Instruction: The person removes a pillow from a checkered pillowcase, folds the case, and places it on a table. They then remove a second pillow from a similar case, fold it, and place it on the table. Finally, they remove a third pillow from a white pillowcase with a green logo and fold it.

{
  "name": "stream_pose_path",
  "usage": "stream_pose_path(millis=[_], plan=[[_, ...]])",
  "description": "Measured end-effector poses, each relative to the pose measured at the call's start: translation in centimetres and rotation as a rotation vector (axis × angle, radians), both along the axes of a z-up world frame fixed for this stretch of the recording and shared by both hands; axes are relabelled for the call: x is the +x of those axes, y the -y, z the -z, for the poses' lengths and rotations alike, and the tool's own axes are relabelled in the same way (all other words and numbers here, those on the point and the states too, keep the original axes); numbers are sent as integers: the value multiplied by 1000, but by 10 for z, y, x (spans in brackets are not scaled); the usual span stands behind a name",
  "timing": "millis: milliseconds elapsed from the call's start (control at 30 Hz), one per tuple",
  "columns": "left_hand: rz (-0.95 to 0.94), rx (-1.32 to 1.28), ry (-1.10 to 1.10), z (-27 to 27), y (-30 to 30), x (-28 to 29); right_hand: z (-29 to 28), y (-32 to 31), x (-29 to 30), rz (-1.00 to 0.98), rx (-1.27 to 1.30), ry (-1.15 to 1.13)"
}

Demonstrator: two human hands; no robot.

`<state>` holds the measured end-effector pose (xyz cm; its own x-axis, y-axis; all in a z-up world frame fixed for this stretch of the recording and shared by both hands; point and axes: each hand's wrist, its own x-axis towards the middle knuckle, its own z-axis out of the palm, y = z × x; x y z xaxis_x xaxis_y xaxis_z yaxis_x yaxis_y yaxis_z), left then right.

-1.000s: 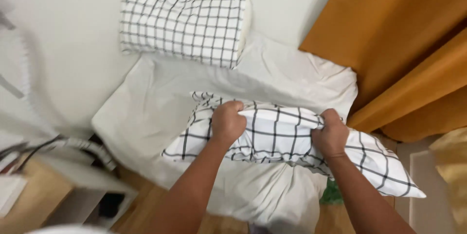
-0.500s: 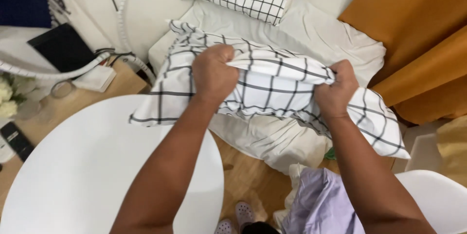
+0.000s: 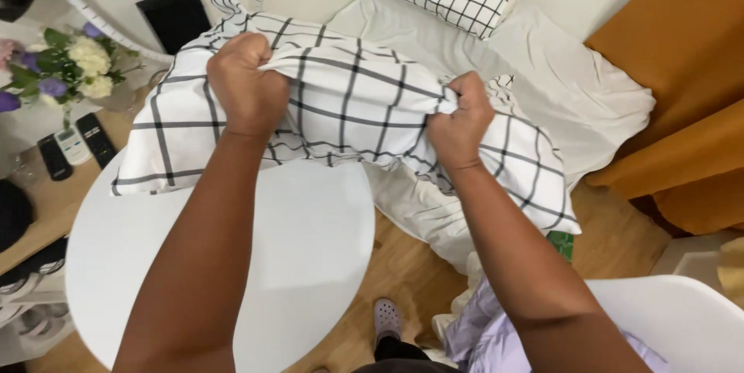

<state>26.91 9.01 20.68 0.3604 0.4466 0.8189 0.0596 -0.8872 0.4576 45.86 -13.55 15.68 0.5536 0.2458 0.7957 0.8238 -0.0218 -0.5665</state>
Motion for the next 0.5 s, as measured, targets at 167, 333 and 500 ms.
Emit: stream_pose_path(millis=[167,333,500], plan=[[-115,-87,-71,27,-29,-54,16,-19,-70,-37,-67,-94],[-173,-99,-133,58,-45,-116,40,-33,-143,-60,-170,-270],[-264,-160,-133,107,-65,-171,46,-44,-204,-110,-250,-363]])
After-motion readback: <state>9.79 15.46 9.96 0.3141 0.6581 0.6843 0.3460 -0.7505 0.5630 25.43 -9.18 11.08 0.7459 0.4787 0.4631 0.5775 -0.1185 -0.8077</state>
